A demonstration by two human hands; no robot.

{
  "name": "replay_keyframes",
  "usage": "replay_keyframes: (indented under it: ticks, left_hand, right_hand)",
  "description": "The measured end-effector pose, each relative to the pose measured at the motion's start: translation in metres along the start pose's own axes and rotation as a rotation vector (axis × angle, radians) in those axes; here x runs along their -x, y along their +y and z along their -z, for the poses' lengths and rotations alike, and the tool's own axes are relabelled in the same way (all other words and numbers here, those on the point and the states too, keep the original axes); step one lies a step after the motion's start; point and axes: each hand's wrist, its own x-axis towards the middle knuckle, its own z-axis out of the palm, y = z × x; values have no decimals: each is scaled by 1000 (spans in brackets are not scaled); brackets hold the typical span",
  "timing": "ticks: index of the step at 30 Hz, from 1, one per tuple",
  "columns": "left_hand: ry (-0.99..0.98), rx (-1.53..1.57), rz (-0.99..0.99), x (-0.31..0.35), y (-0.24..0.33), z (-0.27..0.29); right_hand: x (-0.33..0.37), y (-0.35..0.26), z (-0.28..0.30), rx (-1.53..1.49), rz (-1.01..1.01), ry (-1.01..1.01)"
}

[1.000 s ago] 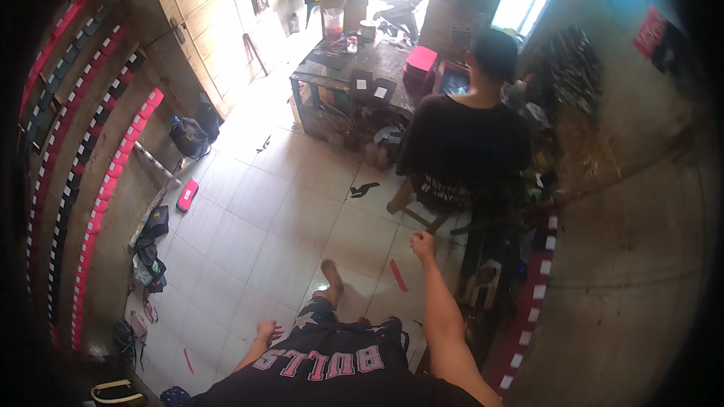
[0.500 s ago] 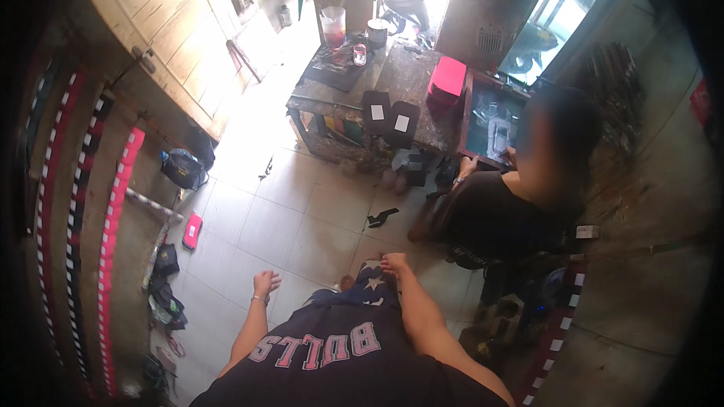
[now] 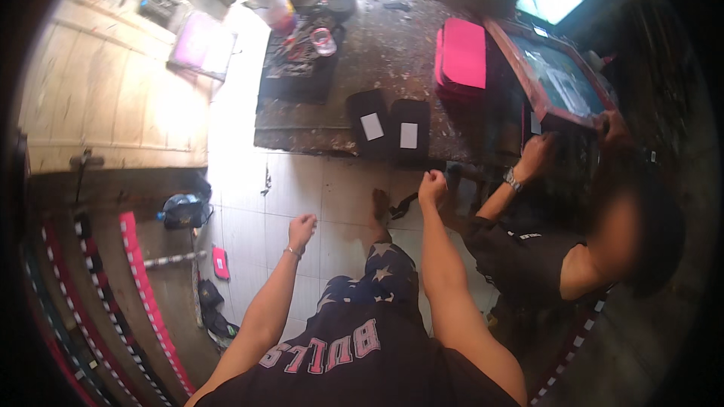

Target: The person repeatedly picks up red and black rectangular pieces with white labels from a table and places them onto a long horizontal strip mounted on the wall. The person alternates between red and black pieces to form a patterned strip.

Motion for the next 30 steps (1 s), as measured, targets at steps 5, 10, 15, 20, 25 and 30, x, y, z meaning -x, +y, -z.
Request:
replay_keyframes:
  ticks: [5,10,15,20,25,30]
  left_hand:
    - [-37,95,-128,-136,91,-80]
    - [92,180,25,-182,150,-142]
    - [220,99,140,-200,151,-159]
    - [175,23,124,-215,160,-161]
    - [17,-109,-114,-211,151,-150]
    - [53,-333,93,-208,187,-171]
  right_hand:
    - [-71,-65,-31,112,-72,47]
    - [-88,-77,-68,226,-117,106]
    - [-97,-56,-84,94,-335,57]
    - [-73,-82,-60,-215,-311,50]
    - [4,-102,-11,-318,-131,-62]
    - [135,-110,31,-287,-193,28]
